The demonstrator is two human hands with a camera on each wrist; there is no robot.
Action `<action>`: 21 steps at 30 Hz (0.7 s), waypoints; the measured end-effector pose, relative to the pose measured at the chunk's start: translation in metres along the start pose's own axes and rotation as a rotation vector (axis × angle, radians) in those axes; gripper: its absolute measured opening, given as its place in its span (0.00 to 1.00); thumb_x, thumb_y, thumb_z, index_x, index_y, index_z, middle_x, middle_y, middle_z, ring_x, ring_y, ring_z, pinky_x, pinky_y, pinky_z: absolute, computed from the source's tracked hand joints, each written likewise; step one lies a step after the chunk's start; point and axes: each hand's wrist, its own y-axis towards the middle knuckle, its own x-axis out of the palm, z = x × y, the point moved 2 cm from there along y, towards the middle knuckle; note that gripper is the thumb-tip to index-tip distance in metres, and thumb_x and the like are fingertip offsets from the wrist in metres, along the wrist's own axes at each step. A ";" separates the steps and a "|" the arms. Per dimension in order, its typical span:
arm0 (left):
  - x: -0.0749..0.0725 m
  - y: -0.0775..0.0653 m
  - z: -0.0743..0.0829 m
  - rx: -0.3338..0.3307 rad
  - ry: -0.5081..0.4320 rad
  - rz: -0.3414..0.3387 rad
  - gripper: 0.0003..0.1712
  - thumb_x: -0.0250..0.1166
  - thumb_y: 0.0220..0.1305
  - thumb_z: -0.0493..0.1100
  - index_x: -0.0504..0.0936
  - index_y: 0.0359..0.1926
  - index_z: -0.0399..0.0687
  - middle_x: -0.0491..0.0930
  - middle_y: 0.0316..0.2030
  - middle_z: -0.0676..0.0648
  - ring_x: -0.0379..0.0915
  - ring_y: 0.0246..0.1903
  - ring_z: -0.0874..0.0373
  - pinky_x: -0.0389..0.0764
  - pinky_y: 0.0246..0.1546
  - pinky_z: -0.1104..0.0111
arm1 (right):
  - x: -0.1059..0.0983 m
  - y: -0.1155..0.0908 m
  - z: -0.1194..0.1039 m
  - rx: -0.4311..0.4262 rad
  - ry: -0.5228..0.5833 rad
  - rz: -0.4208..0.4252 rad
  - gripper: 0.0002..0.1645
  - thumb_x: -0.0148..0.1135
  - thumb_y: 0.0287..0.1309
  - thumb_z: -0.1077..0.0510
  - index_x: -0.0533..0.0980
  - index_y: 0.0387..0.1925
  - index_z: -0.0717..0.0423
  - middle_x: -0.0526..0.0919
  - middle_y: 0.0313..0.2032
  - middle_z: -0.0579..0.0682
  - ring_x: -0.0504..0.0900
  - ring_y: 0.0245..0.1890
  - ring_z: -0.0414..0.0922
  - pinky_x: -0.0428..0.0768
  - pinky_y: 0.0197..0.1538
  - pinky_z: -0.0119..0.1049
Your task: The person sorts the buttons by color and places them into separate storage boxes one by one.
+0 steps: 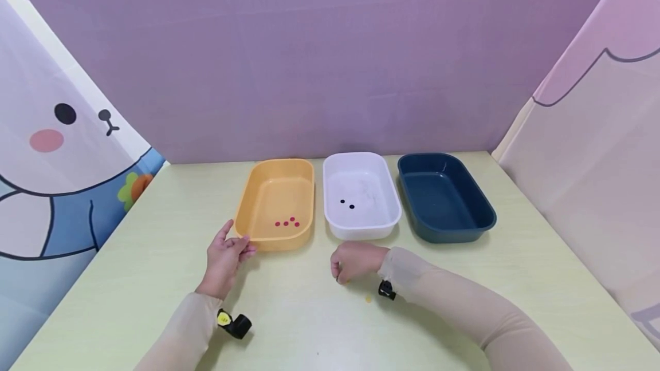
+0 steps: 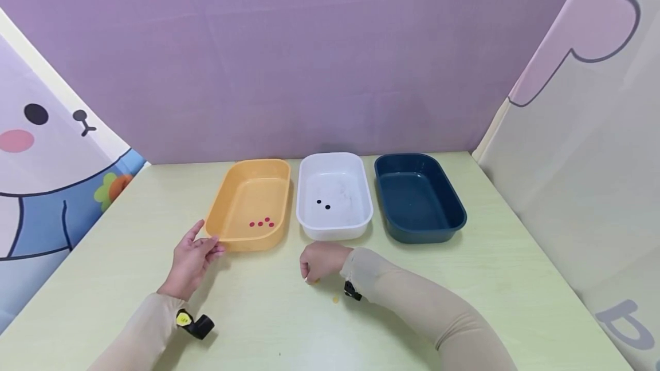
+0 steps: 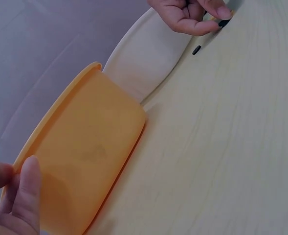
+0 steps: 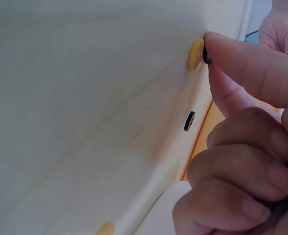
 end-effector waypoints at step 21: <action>0.000 -0.001 0.001 0.018 0.060 0.006 0.42 0.52 0.70 0.29 0.40 0.76 0.45 0.71 0.25 0.55 0.77 0.21 0.67 0.82 0.30 0.77 | -0.008 -0.007 0.005 -0.045 0.103 0.006 0.09 0.61 0.53 0.64 0.81 0.22 0.49 0.76 0.21 0.35 0.67 0.20 0.32 0.68 0.26 0.25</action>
